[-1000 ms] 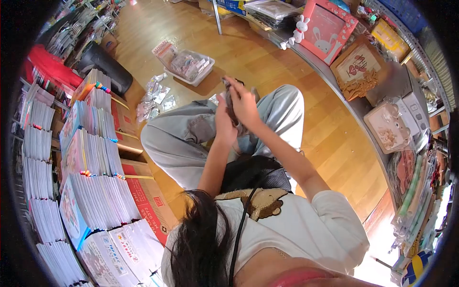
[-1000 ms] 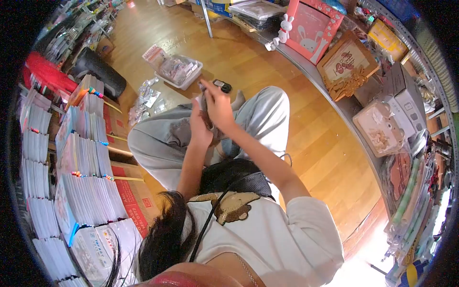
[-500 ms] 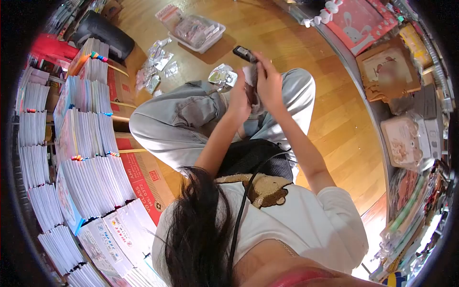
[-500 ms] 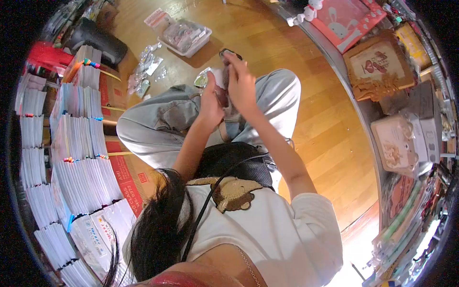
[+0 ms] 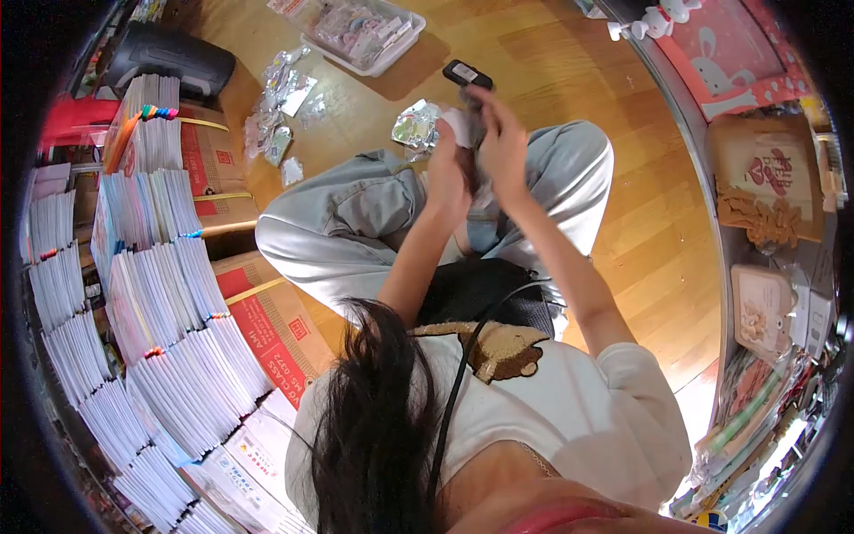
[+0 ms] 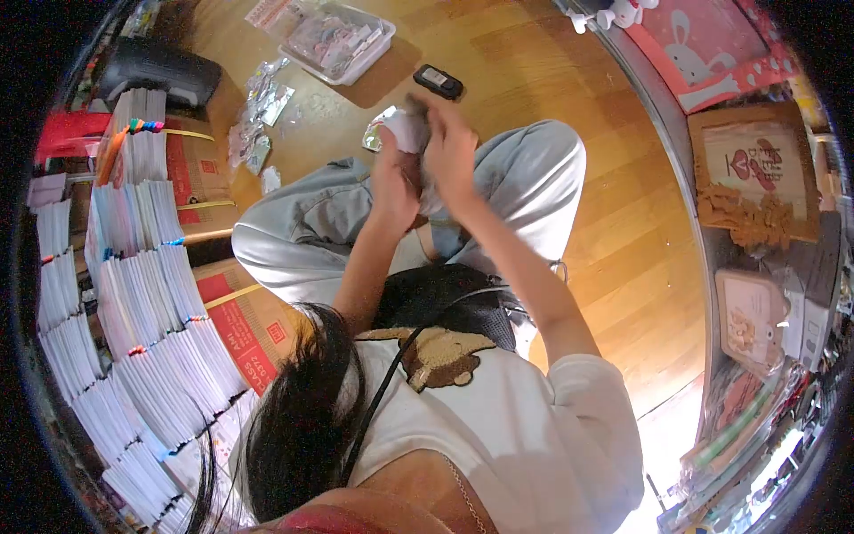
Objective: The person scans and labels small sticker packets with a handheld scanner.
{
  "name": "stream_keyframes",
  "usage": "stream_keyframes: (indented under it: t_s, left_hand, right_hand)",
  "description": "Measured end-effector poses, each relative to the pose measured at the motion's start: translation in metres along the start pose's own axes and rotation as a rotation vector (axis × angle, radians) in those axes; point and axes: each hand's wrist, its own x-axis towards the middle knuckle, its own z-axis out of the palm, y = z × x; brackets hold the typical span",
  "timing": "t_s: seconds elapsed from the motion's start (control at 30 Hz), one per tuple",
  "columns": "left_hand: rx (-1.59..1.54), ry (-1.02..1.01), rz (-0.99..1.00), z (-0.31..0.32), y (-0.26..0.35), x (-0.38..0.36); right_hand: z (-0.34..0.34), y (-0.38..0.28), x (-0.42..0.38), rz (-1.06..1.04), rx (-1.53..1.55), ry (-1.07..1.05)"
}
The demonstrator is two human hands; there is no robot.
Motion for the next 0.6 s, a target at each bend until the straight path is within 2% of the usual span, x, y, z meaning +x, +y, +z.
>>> stream_keyframes:
  t_s: [0.07, 0.1, 0.2, 0.27, 0.3, 0.4, 0.43, 0.53, 0.57, 0.6]
  left_hand:
    - [-0.058, 0.01, -0.018, -0.01, 0.005, 0.014]
    - [-0.062, 0.007, 0.0, -0.007, 0.008, 0.014]
    - [0.03, 0.058, 0.015, -0.01, 0.003, 0.015]
    - [0.203, 0.019, -0.045, -0.031, -0.013, 0.02]
    - [0.261, -0.111, -0.06, -0.037, -0.015, 0.021]
    - [0.355, 0.102, -0.172, -0.03, -0.017, 0.009]
    - [0.29, -0.021, -0.07, -0.027, -0.011, 0.007]
    - [0.518, -0.068, 0.324, -0.015, 0.009, 0.014]
    - [0.658, -0.082, 0.327, -0.024, 0.015, 0.021]
    - [0.96, -0.085, 0.511, -0.025, 0.016, 0.029]
  right_hand:
    - [0.015, 0.004, -0.025, -0.181, -0.027, 0.025]
    - [0.013, -0.021, -0.027, -0.142, 0.024, -0.062]
    - [0.017, 0.005, 0.011, -0.403, -0.151, -0.213]
    - [0.019, 0.012, 0.028, -0.257, -0.069, -0.232]
    - [0.018, 0.023, 0.038, -0.168, -0.073, -0.221]
    - [0.006, 0.062, 0.056, 0.129, -0.115, -0.089]
    - [0.004, 0.069, 0.057, 0.23, -0.134, -0.03]
    - [0.001, 0.072, 0.037, 0.212, -0.029, 0.145]
    - [0.004, 0.07, 0.028, 0.158, 0.049, 0.126]
    - [0.009, 0.071, 0.017, 0.256, 0.193, 0.064]
